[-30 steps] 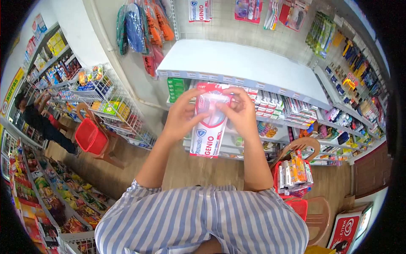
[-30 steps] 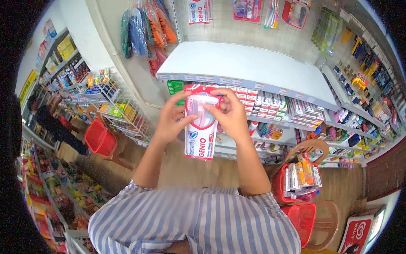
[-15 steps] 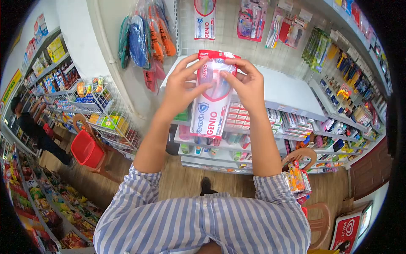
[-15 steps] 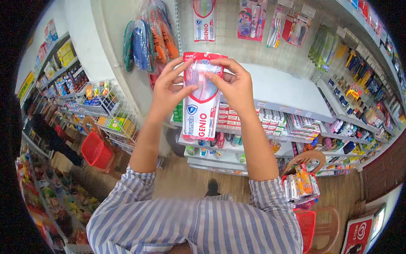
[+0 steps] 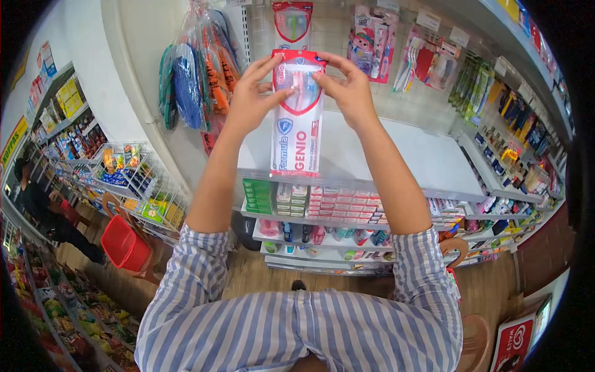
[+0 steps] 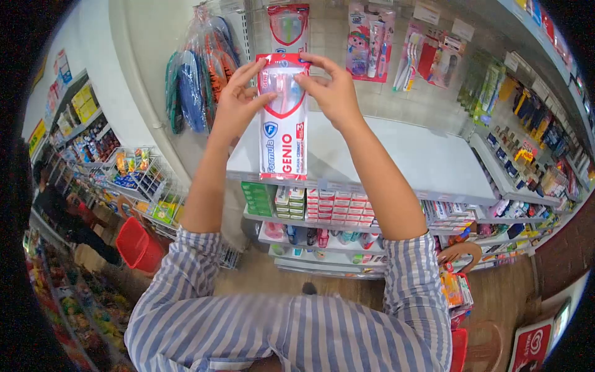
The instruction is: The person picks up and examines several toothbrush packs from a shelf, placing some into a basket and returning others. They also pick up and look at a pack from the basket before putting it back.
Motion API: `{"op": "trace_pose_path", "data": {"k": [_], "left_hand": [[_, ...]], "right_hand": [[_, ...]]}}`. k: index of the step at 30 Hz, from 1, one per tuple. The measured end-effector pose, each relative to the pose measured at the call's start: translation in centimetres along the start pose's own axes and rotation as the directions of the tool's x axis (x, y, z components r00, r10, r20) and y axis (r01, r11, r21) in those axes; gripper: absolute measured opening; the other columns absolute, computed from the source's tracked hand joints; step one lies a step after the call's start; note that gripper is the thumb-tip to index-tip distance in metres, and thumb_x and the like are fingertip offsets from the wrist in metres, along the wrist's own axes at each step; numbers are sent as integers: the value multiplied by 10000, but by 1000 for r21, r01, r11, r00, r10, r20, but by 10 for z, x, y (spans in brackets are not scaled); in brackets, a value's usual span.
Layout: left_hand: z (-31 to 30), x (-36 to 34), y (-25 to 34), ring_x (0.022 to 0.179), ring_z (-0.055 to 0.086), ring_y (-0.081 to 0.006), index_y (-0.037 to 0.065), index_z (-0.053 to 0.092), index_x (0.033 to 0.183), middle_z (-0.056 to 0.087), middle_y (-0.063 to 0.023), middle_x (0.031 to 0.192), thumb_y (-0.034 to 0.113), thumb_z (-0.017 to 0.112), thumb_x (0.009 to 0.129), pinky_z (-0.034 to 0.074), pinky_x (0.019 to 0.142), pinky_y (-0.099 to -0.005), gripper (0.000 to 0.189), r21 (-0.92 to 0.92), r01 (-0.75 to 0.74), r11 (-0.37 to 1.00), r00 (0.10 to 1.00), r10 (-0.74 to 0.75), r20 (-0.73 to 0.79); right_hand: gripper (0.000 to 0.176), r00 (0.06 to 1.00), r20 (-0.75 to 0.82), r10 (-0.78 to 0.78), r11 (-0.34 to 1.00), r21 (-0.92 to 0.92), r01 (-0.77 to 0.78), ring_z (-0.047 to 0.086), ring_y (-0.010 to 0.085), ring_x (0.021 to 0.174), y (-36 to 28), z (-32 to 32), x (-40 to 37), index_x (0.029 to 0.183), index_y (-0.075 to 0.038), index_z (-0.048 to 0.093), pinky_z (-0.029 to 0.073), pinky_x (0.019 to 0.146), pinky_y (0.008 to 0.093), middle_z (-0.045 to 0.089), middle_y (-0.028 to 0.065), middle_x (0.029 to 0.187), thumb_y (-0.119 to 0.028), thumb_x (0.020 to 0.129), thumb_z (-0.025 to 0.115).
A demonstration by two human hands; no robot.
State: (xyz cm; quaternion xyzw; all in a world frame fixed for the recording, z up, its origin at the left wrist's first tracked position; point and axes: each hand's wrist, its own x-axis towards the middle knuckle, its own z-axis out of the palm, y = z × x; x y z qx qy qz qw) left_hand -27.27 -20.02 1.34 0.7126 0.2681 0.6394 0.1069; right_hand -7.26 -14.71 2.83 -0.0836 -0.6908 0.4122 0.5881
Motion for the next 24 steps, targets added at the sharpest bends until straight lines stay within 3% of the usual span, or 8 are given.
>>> {"op": "trace_pose_path", "data": {"k": [2,6,8,13,15,19,21,24], "left_hand": [[-6,17,-12,999,609,-175,76,517,1353,419,-114,1377,4,766,749,546,806,-269,657,3,60,998,998,-60,-6],[-13,49,-29,1026,608,-193,86,518,1354,420,-113,1372,20,762,762,536,833,-280,644,9,24,1000,999,-24,-25],[-20,68,-40,1090,579,-173,55,514,1347,399,-102,1406,-16,730,789,520,881,-272,602,117,-51,992,999,52,-11],[-32,102,-60,1119,574,-224,110,511,1366,364,-159,1440,76,777,766,530,870,-305,657,135,-97,986,995,100,-19],[-33,112,-62,1107,586,-236,110,510,1366,360,-173,1441,92,781,767,534,860,-307,658,134,-65,989,996,72,-44],[-35,126,-67,1142,560,-200,58,505,1359,382,-117,1459,88,757,788,502,912,-283,624,171,-111,979,993,115,-19],[-33,131,-68,1142,562,-196,58,502,1362,386,-119,1459,91,757,784,498,917,-284,633,134,-111,985,993,117,-31],[-31,134,-67,1160,550,-196,61,497,1367,373,-125,1465,94,760,778,497,927,-292,646,98,-72,993,996,77,-44]], "right_hand": [[449,1000,17,0,1000,-9,0,654,187,944,11,-4,24,1248,0,568,530,782,274,563,125,1247,-58,827,712],[464,999,34,-28,999,-38,29,658,157,902,21,-4,62,1253,-8,573,531,744,268,588,123,1213,-70,819,723],[487,999,5,-50,990,-131,50,629,146,952,21,-3,78,1270,-39,576,519,762,279,567,88,1252,-131,822,740],[516,993,52,-104,994,-19,105,626,151,956,41,-8,122,1279,-45,576,526,772,294,565,97,1269,-154,808,755],[519,997,25,-78,987,-138,80,631,154,949,39,-9,133,1278,-47,578,530,774,296,578,102,1251,-147,801,757],[523,989,53,-137,988,-71,141,636,156,938,48,-12,152,1276,-42,578,534,772,293,592,104,1232,-139,794,759],[490,976,0,-216,972,-97,215,642,149,853,48,-13,158,1227,-51,615,517,722,269,666,92,1036,-129,768,766],[492,978,5,-210,974,-84,210,646,149,866,49,-16,164,1228,-52,615,524,746,281,666,96,1047,-128,766,767]]}}
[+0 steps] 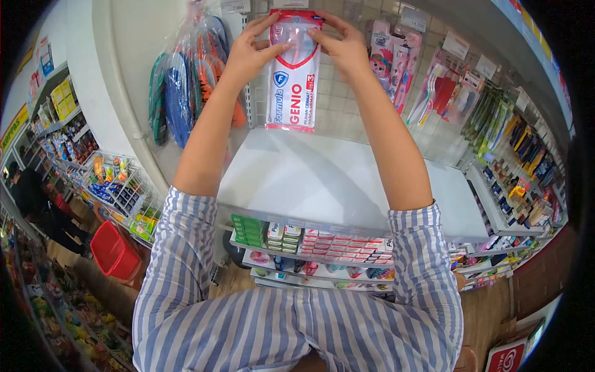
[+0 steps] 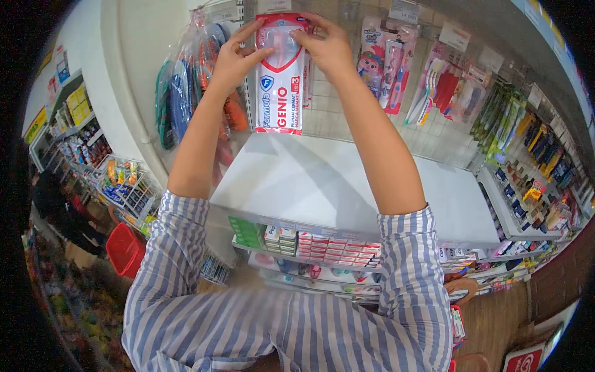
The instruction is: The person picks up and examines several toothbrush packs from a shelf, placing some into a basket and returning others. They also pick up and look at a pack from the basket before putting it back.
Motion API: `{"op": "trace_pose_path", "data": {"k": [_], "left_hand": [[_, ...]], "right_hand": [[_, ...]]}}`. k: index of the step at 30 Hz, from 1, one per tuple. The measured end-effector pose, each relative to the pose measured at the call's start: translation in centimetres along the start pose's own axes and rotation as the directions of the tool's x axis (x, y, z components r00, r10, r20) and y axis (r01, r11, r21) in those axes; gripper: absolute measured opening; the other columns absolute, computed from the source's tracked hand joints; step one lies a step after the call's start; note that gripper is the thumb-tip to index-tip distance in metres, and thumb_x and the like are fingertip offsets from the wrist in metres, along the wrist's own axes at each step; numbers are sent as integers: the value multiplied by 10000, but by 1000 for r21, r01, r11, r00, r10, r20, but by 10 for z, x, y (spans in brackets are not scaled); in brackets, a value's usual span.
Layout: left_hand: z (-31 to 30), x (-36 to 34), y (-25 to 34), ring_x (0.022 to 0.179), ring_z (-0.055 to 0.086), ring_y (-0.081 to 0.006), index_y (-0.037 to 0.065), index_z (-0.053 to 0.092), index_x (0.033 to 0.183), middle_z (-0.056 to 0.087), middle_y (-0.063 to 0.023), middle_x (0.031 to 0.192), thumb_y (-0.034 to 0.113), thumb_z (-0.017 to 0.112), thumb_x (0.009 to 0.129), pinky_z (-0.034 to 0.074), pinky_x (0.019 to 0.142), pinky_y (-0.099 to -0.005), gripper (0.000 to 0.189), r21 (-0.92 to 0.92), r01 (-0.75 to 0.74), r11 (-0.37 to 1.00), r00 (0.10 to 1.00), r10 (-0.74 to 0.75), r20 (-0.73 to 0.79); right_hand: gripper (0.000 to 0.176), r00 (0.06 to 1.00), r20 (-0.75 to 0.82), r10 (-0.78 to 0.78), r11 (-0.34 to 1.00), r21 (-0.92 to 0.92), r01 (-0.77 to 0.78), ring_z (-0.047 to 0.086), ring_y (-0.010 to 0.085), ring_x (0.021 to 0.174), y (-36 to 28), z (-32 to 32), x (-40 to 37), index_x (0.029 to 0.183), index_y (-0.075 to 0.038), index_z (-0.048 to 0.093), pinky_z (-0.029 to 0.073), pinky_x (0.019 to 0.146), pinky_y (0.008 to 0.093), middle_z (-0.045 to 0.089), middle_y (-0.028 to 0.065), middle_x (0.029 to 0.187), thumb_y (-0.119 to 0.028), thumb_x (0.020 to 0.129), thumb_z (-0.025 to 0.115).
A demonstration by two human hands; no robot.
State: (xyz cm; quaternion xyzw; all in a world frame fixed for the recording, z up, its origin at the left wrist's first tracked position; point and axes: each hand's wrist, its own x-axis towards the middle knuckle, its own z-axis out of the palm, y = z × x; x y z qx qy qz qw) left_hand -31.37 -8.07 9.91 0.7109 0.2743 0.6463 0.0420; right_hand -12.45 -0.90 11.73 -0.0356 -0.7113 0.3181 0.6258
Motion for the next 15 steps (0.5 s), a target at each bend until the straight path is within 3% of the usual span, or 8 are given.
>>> {"op": "trace_pose_path", "data": {"k": [4,6,9,15], "left_hand": [[-2,6,-5,1161,552,-206,62,489,1373,352,-131,1474,92,760,776,501,929,-300,656,54,-75,996,997,75,4],[-1,8,-5,1137,570,-219,70,482,1381,339,-133,1477,84,755,777,512,919,-303,663,106,-162,981,986,165,-20],[3,5,0,1139,569,-223,74,482,1381,346,-130,1471,79,751,780,512,918,-306,658,6,-89,996,995,89,-45],[0,8,-4,1157,554,-213,94,493,1378,350,-127,1470,79,755,778,507,921,-302,655,39,-35,999,999,36,-26]], "right_hand": [[496,1000,19,-7,998,-57,8,649,147,878,3,-3,6,1229,-53,615,527,758,287,650,108,1095,-124,762,769],[430,984,100,-147,987,86,138,611,203,1047,4,-1,9,1245,28,563,488,907,314,645,127,1138,-111,860,696],[483,989,125,-77,997,43,72,576,183,1097,-2,-3,9,1273,14,551,454,947,305,630,112,1189,-112,839,722],[459,992,93,-87,996,1,87,580,181,1078,3,-2,12,1248,12,569,458,933,300,629,108,1175,-110,834,726]]}}
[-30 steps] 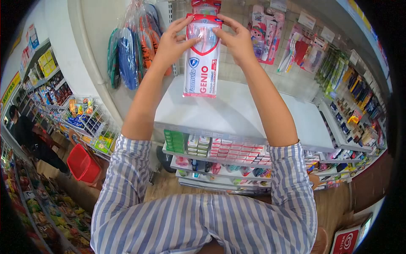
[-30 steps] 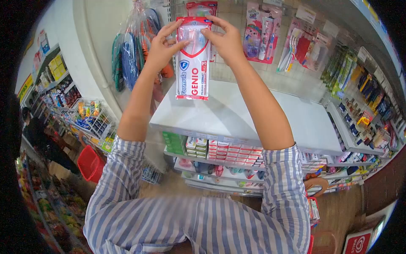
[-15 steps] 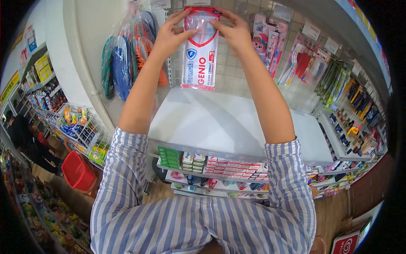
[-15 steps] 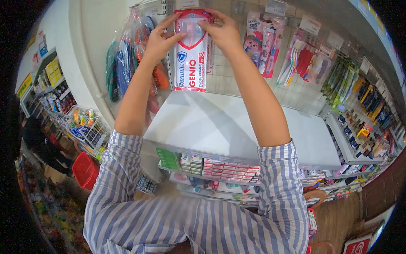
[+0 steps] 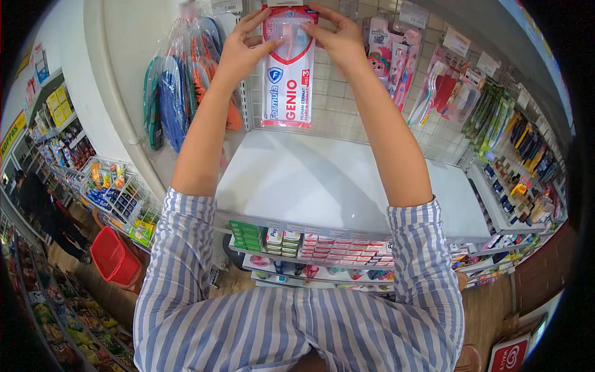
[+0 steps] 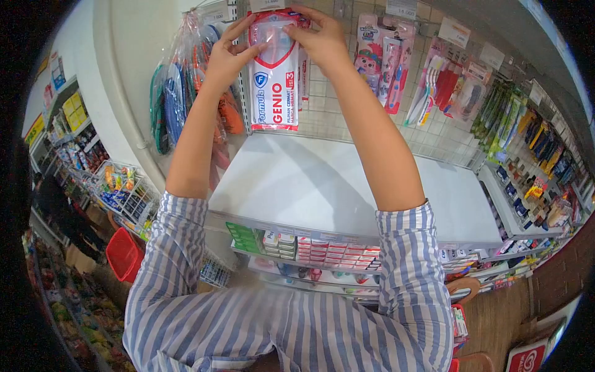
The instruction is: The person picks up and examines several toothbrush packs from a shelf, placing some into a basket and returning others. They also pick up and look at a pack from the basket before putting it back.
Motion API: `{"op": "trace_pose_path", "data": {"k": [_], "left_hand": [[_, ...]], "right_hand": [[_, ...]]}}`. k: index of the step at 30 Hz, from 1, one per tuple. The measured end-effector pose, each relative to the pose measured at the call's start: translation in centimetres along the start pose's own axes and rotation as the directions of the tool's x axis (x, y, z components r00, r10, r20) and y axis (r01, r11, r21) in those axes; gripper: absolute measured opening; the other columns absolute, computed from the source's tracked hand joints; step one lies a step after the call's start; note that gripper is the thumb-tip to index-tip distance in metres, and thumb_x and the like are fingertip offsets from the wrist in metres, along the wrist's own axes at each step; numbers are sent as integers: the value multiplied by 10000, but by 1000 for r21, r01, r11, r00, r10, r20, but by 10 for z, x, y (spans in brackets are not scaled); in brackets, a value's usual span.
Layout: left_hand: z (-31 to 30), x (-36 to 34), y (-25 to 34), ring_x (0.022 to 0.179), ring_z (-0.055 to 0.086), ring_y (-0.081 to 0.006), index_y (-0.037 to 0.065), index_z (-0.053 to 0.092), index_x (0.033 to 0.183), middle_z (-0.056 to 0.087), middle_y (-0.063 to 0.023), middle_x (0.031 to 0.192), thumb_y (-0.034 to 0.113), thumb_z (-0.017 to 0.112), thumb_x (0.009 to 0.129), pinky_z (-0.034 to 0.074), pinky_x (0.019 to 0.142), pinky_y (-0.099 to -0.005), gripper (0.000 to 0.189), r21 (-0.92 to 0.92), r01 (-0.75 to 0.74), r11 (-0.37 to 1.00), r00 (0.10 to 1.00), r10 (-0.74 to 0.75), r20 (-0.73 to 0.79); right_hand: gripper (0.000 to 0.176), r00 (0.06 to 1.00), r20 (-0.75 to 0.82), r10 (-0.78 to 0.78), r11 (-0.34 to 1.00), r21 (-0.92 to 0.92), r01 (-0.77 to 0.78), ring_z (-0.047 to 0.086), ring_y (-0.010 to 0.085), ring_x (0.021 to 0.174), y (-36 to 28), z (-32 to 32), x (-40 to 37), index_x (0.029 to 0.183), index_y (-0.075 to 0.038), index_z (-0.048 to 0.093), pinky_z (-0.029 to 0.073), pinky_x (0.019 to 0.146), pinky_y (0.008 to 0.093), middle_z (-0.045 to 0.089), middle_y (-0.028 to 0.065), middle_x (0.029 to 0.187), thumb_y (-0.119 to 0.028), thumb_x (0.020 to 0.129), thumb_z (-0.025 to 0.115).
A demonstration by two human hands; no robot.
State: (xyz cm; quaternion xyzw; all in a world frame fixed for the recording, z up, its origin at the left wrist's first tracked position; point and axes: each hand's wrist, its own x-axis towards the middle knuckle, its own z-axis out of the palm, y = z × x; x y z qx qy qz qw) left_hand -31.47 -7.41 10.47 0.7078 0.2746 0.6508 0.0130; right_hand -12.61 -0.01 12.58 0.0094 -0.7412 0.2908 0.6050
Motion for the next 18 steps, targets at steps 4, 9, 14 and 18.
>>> {"op": "trace_pose_path", "data": {"k": [4,9,14,18], "left_hand": [[-4,4,-13,1140,561,-192,99,505,1370,368,-126,1461,87,757,780,511,908,-290,642,67,-93,993,996,93,11],[-1,3,-10,1137,558,-179,104,519,1360,387,-126,1450,98,760,782,518,894,-285,626,5,-62,998,998,62,-5],[-3,5,-15,1106,579,-186,93,514,1361,390,-126,1446,96,759,781,519,896,-291,629,28,-33,999,999,33,0],[-3,5,-30,1085,600,-233,94,523,1352,386,-139,1433,64,762,762,540,845,-295,638,17,-35,999,999,34,12]], "right_hand": [[446,1000,-7,-2,1000,-10,2,582,179,1062,10,-1,5,1232,15,579,460,929,297,632,104,1157,-108,831,729],[435,1000,-10,6,997,-76,-7,584,172,1038,11,-2,5,1223,10,585,478,884,296,645,92,1120,-109,830,729],[460,1000,4,5,992,-127,-4,581,174,1043,16,-3,8,1242,21,566,485,868,296,638,111,1134,-106,829,724],[493,997,-71,-12,943,-332,-12,658,149,881,15,-6,3,1220,-62,624,530,762,286,642,125,1116,-119,754,773]]}}
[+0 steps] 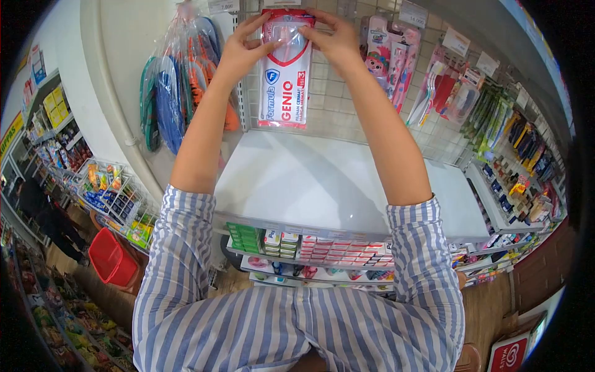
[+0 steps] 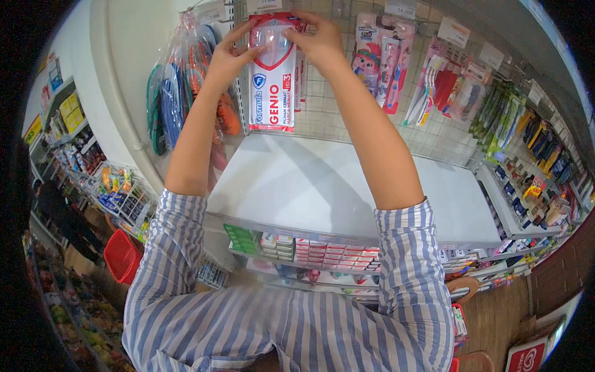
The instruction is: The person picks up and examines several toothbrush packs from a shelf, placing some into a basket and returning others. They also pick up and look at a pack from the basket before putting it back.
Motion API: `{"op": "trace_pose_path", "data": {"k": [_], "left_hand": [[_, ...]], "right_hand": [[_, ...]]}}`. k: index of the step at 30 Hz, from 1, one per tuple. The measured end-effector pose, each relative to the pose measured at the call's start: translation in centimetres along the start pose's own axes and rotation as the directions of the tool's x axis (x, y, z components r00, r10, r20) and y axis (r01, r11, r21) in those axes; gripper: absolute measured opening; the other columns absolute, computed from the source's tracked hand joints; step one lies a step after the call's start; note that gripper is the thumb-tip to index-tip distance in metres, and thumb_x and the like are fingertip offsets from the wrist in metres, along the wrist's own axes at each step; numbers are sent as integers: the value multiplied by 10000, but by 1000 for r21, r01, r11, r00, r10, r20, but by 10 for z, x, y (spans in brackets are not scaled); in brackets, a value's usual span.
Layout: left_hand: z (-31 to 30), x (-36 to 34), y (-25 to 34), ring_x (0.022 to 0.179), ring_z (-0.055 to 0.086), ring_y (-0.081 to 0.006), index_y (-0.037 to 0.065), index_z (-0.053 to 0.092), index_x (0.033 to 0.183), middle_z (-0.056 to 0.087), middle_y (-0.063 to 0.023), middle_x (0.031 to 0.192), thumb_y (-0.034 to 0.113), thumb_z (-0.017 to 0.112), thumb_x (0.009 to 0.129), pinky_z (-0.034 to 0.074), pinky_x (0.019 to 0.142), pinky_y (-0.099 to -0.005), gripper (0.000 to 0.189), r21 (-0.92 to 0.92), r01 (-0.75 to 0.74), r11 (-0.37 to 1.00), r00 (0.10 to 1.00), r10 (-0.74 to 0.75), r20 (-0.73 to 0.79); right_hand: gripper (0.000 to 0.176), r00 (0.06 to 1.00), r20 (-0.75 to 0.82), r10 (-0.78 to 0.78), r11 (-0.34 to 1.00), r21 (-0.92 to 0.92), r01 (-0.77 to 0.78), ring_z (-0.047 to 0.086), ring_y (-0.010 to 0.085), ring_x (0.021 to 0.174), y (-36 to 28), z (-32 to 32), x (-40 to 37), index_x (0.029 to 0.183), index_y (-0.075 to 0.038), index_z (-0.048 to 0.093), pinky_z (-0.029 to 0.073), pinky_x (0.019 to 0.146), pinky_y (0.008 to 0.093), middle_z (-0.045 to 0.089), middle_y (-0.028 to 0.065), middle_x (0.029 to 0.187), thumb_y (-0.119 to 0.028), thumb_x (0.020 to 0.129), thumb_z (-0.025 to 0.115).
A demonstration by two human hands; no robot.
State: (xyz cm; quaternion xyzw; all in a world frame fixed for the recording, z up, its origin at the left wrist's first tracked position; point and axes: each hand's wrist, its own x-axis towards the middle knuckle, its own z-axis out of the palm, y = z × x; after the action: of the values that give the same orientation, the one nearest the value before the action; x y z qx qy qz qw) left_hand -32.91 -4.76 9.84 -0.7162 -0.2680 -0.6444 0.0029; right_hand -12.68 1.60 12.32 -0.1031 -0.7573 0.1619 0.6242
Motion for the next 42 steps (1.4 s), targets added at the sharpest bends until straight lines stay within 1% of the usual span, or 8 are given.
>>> {"op": "trace_pose_path", "data": {"k": [6,13,16,19,31,36,40,42], "left_hand": [[4,-1,-16,1099,598,-263,88,473,1387,367,-140,1444,30,744,764,537,857,-307,682,-114,-17,993,1000,20,23],[12,-3,-33,1133,576,-267,120,412,1432,378,-137,1424,30,739,769,533,887,-333,745,-148,25,989,1000,-22,20],[17,-17,-32,1126,578,-274,156,395,1445,388,-138,1410,27,741,764,533,895,-338,776,-174,55,983,998,-55,7],[21,-38,-29,1044,613,-216,81,358,1456,375,-114,1452,-49,693,785,515,852,-286,762,-86,52,995,999,-52,-2],[16,-108,-28,1032,627,-248,123,441,1412,482,-145,1297,-30,721,748,550,822,-320,736,-64,237,969,972,-236,17],[1,-130,-19,1034,628,-249,95,487,1368,497,-123,1288,-7,737,749,534,848,-324,675,111,236,965,969,-227,-95],[-10,-159,29,1027,626,-232,43,504,1333,514,-112,1278,-1,728,773,510,883,-312,605,60,258,964,955,-245,-164],[-9,-183,65,988,631,-207,-19,561,1242,569,-109,1200,0,693,816,491,901,-303,447,-120,205,971,931,-231,-281]], "right_hand": [[558,997,8,80,960,269,-80,670,212,915,16,7,-2,1262,-72,585,539,765,307,625,141,1139,-102,739,777],[653,997,-17,81,973,219,-76,663,218,896,30,9,-6,1322,-102,525,543,759,320,621,141,1123,-79,722,781],[781,996,5,91,985,150,-91,651,196,914,27,8,-21,1424,-134,391,559,738,320,593,139,1159,-84,747,779],[853,991,23,136,968,208,-137,655,200,896,29,9,-40,1455,-155,320,557,731,322,598,161,1110,-72,739,777],[930,944,173,281,959,-81,-271,671,225,860,35,23,-114,1480,-113,211,546,723,334,612,187,1017,-79,736,769],[926,922,182,342,924,-244,-295,667,256,912,8,17,-147,1481,-86,213,546,748,342,597,217,1138,-190,754,776],[843,918,74,391,898,-251,-362,663,254,942,-35,-9,-179,1465,-65,268,544,762,344,581,199,1198,-214,791,752],[678,905,-57,421,897,175,-406,657,246,964,-73,-25,-206,1425,-34,350,540,785,342,570,178,1216,-168,853,689]]}}
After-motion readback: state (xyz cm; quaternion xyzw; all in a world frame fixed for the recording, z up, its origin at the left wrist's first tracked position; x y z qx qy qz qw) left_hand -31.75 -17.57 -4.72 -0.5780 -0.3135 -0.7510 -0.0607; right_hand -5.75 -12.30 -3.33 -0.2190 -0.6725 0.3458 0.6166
